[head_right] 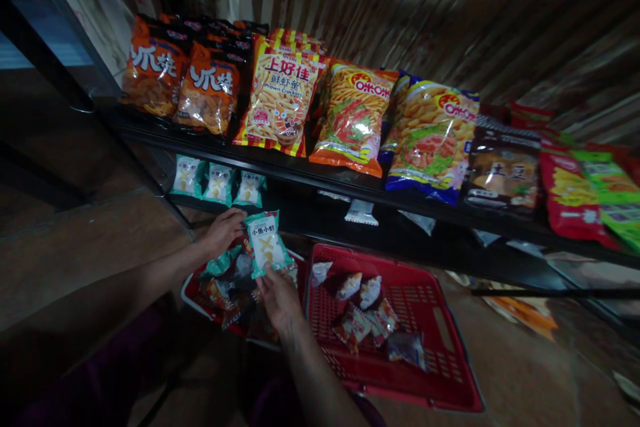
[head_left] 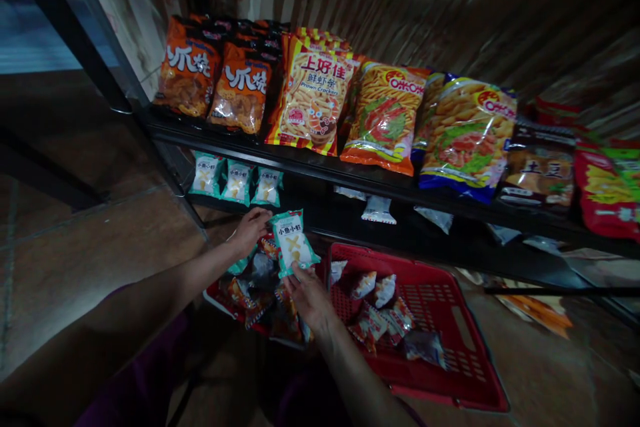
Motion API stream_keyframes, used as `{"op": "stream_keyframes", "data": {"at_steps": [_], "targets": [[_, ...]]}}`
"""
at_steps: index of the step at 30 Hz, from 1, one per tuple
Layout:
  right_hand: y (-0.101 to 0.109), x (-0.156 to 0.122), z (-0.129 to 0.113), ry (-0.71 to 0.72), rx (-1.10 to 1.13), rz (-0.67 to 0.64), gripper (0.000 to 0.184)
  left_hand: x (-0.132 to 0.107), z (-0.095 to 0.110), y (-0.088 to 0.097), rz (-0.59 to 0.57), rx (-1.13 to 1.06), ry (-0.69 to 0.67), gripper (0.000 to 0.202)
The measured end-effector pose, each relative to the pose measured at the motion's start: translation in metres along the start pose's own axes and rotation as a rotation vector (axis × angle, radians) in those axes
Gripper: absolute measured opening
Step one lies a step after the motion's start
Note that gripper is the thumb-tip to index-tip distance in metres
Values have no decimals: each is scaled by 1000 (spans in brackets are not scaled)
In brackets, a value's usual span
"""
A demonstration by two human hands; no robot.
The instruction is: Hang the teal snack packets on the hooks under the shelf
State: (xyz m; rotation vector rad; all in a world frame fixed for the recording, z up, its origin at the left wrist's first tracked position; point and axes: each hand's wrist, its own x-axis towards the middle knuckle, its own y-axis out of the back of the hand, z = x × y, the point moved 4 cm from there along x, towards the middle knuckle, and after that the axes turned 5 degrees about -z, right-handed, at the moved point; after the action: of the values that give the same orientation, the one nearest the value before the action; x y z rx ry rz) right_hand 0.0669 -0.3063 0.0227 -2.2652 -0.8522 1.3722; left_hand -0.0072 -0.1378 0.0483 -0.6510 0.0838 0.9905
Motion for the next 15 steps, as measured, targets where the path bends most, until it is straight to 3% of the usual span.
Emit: {"op": "stream_keyframes", "data": {"at_steps": [9, 15], "targets": [[-3, 4, 1, 25, -85, 3, 30, -3, -7, -5, -53, -78, 184, 31], [-4, -3, 5, 38, -116, -9, 33, 3, -3, 7, 71, -122, 106, 23]]}}
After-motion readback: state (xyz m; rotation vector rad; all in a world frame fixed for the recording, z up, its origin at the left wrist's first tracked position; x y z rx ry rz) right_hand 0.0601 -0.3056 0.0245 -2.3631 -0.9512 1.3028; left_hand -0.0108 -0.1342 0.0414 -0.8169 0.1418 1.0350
